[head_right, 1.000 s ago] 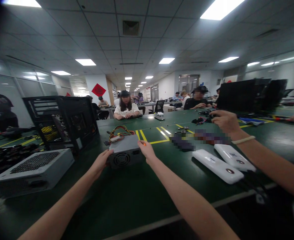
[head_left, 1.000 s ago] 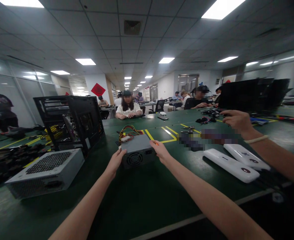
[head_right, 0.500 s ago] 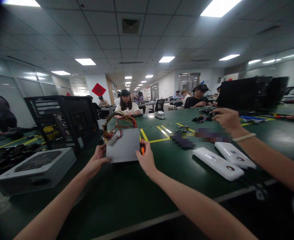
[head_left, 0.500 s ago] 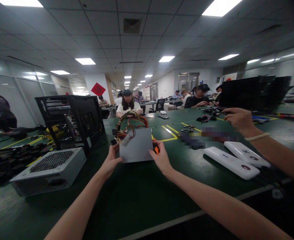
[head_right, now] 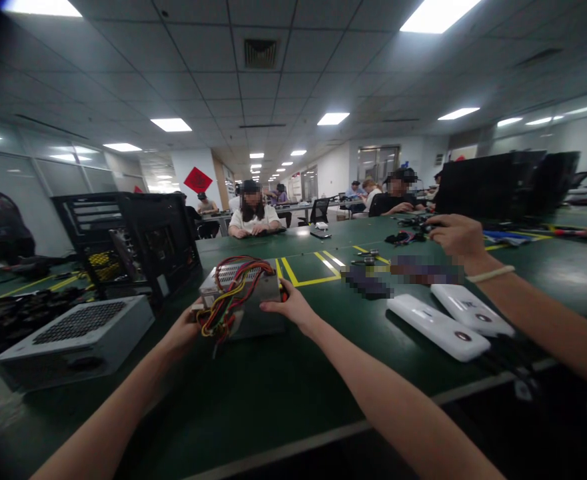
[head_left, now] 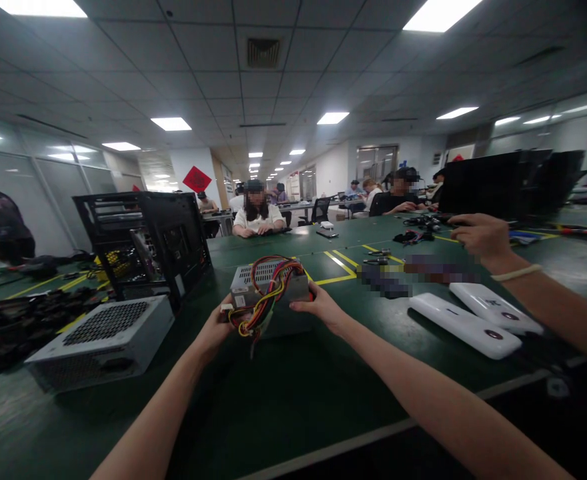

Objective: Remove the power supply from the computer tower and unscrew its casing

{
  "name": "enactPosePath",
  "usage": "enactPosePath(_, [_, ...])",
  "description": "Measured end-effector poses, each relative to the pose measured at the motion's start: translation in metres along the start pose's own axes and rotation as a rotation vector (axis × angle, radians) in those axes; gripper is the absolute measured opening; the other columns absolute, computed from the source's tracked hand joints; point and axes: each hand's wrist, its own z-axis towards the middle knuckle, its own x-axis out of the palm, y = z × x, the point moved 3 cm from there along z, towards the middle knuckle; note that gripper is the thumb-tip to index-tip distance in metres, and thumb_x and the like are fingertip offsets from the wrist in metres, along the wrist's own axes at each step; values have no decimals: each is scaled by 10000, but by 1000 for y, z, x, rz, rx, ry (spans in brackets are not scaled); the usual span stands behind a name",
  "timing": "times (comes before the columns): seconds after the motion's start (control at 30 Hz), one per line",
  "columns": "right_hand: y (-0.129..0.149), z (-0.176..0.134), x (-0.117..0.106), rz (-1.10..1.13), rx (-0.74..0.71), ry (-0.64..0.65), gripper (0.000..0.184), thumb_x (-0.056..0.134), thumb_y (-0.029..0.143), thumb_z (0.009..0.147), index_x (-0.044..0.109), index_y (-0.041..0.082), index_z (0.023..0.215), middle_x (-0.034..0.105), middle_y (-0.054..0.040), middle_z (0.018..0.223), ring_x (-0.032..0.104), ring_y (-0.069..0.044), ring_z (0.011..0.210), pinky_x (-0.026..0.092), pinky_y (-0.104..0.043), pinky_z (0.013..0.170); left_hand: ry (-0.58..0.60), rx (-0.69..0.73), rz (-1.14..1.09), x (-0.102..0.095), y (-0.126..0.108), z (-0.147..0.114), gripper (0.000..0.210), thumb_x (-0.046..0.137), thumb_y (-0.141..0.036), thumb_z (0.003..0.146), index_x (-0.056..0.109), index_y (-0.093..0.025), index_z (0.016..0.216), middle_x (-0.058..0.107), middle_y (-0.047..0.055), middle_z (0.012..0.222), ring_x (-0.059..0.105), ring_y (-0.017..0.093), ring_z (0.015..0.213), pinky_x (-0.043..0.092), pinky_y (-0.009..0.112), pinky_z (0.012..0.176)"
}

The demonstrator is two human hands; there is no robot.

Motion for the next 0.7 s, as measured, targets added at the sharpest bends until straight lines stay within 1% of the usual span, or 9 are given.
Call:
enactPosePath(0.13, [1, 2, 2, 9, 15, -35, 695, 802, 260, 471, 529, 175, 1106, 636, -52, 1009, 597, -207, 917, 474, -353, 829, -5, 16, 21, -1, -3, -1, 553, 746, -166, 510, 590, -168, 1040, 664, 69, 954, 606, 234, 903, 423, 369, 866])
enactPosePath(0.23, [5, 7, 2, 16, 19, -76, 716, 804, 283, 470, 527, 182, 1122, 637, -43, 1019, 601, -203, 916, 482, -333, 814, -29, 47, -11, 1, -6, 0, 590, 750, -177, 508, 580, -173, 1073, 658, 70, 978, 605, 230, 909, 423, 362, 865])
enactPosePath(0.27, [7, 10, 2, 19, 26, -90, 696, 797, 308, 484, 535, 185, 1117, 643, -43, 1008, 609, -202, 900, 488, -330, 800, -49, 56, -40, 2, -7, 2, 618, 752, -191, 510, 566, -181, 1099, 655, 69, 990, 603, 232, 918, 426, 360, 859])
enactPosePath(0.33, [9, 16, 0, 25, 59, -124, 599, 760, 386, 538, 575, 179, 1069, 659, -53, 965, 626, -201, 852, 501, -328, 767, -121, 58, -102, 3, -6, 8, 627, 753, -250, 524, 556, -191, 1117, 651, 67, 1004, 598, 235, 934, 443, 347, 833])
enactPosePath(0.4, [7, 23, -2, 25, 117, -161, 514, 718, 459, 577, 627, 142, 971, 676, -88, 895, 638, -210, 792, 513, -337, 726, -219, 10, -127, 3, 0, 16, 569, 730, -353, 559, 581, -190, 1084, 650, 70, 1006, 600, 235, 932, 463, 330, 787])
enactPosePath(0.47, [2, 27, -4, 21, 173, -198, 498, 692, 508, 587, 654, 103, 874, 681, -123, 829, 643, -224, 748, 520, -347, 689, -294, -82, -94, 2, 9, 25, 533, 704, -426, 580, 609, -172, 1039, 659, 81, 971, 613, 231, 891, 474, 319, 738])
enactPosePath(0.57, [-5, 30, -7, 18, 200, -249, 504, 672, 532, 597, 658, 94, 846, 682, -128, 824, 642, -217, 749, 518, -330, 689, -401, -197, -52, 1, 22, 37, 522, 690, -458, 587, 633, -129, 988, 675, 102, 864, 631, 220, 804, 476, 308, 697])
enactPosePath(0.63, [-8, 30, -8, 15, 190, -276, 488, 662, 522, 612, 656, 106, 865, 682, -109, 843, 639, -195, 755, 510, -302, 698, -434, -228, -53, 1, 26, 42, 517, 675, -467, 601, 637, -117, 980, 677, 103, 847, 630, 209, 790, 470, 300, 707])
enactPosePath(0.7, [-11, 30, -9, 3, 181, -299, 455, 653, 502, 625, 656, 110, 855, 682, -92, 828, 633, -177, 745, 499, -281, 693, -416, -231, -56, 4, 28, 43, 507, 664, -467, 613, 637, -120, 982, 675, 94, 875, 627, 193, 803, 460, 287, 734])
